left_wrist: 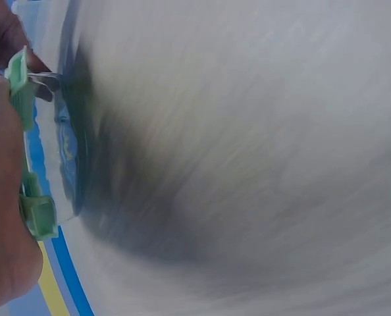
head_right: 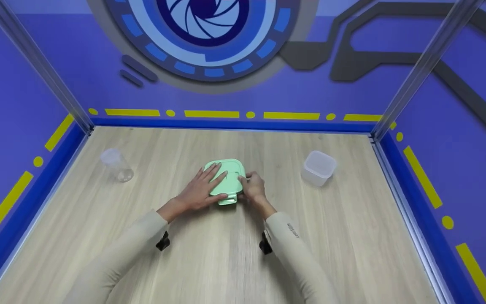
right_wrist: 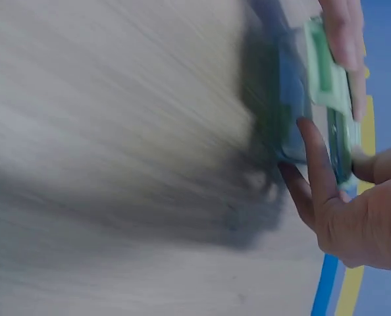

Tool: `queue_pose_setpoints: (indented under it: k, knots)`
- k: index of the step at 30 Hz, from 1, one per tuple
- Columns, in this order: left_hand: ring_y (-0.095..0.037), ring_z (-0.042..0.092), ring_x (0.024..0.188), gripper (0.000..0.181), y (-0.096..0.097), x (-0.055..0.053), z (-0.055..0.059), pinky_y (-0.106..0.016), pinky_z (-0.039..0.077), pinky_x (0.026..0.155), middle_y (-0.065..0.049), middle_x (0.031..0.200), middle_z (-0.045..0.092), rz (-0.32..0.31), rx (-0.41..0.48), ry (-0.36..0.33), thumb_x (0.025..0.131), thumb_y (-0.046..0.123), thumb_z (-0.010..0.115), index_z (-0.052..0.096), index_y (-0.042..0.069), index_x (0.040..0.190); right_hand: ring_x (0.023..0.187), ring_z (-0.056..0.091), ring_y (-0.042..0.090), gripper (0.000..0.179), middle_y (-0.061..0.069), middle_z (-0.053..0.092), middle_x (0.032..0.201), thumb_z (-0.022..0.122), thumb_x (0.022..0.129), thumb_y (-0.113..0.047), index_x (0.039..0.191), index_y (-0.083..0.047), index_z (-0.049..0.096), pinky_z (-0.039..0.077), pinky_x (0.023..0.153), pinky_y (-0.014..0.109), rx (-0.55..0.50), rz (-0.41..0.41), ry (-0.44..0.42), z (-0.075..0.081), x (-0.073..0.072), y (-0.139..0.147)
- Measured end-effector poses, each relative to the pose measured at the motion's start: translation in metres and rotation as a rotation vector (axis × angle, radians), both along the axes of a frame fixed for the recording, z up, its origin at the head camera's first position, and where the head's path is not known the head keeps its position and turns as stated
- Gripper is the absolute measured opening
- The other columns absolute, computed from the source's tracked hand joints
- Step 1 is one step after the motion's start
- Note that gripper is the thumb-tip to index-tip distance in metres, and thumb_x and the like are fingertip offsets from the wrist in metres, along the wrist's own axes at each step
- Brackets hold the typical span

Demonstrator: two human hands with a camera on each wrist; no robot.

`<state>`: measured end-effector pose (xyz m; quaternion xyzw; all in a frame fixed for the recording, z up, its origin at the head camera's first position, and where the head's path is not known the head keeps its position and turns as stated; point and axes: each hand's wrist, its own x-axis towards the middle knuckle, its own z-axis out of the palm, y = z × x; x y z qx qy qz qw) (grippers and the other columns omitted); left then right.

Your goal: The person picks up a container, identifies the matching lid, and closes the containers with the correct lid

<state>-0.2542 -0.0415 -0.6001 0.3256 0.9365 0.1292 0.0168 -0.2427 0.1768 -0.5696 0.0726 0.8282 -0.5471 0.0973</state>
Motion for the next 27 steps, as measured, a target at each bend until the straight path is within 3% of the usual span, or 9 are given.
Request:
queue_pose_setpoints:
  k: [3,5,10,16,23,27]
  knots:
    - [-0.03,0.008,0.161,0.079,0.005,-0.001,0.001,-0.056,0.009,0.129,-0.014,0.173,0.01,0.012,-0.015,0.006,0.102,0.064,0.042,0.022,0.019,0.164,0.108,0.07,0.033,0.038,0.032,0.066,0.124,0.054,0.107,-0.018,0.132,0.01,0.054,0.061,0.084,0.04,0.061,0.026,0.071,-0.003,0.004,0.004]
    - [-0.029,0.008,0.161,0.079,0.006,-0.001,0.001,-0.054,0.008,0.13,-0.013,0.173,0.01,0.023,-0.021,0.008,0.102,0.064,0.041,0.021,0.019,0.164,0.111,0.071,0.034,0.044,0.032,0.065,0.128,0.056,0.106,-0.019,0.14,0.008,0.051,0.061,0.089,0.045,0.022,0.064,0.067,-0.004,0.007,0.007]
    - [-0.03,0.008,0.161,0.073,0.007,0.003,-0.001,-0.056,0.008,0.13,-0.013,0.173,0.011,0.034,0.011,0.015,0.105,0.06,0.036,0.022,0.018,0.164,0.108,0.073,0.03,0.061,0.032,0.06,0.138,0.063,0.103,-0.02,0.154,0.003,0.039,0.058,0.094,0.051,-0.139,0.116,-0.029,-0.006,0.009,0.014]
    - [-0.031,0.008,0.161,0.068,0.008,0.01,0.003,-0.063,0.009,0.127,-0.016,0.172,0.012,0.009,0.035,0.004,0.108,0.056,0.033,0.025,0.017,0.163,0.103,0.071,0.023,0.06,0.026,0.065,0.132,0.055,0.106,-0.019,0.158,-0.001,0.032,0.059,0.094,0.047,-0.157,0.152,-0.099,0.0,-0.001,0.019]
    - [-0.028,0.01,0.161,0.069,-0.009,-0.002,0.007,-0.059,0.008,0.129,-0.012,0.173,0.012,-0.103,-0.004,-0.004,0.106,0.058,0.038,0.023,0.024,0.164,0.099,0.069,0.018,0.062,0.005,0.071,0.106,0.056,0.105,-0.02,0.159,-0.004,0.032,0.057,0.093,0.04,-0.209,0.186,-0.208,0.002,-0.015,0.028]
    - [-0.026,0.011,0.161,0.073,-0.016,-0.007,0.008,-0.054,0.012,0.13,-0.009,0.173,0.012,-0.101,-0.033,0.003,0.103,0.061,0.044,0.022,0.027,0.164,0.092,0.069,0.014,0.06,0.002,0.07,0.101,0.055,0.106,-0.017,0.16,-0.006,0.031,0.057,0.087,0.034,-0.227,0.214,-0.22,0.002,-0.019,0.027]
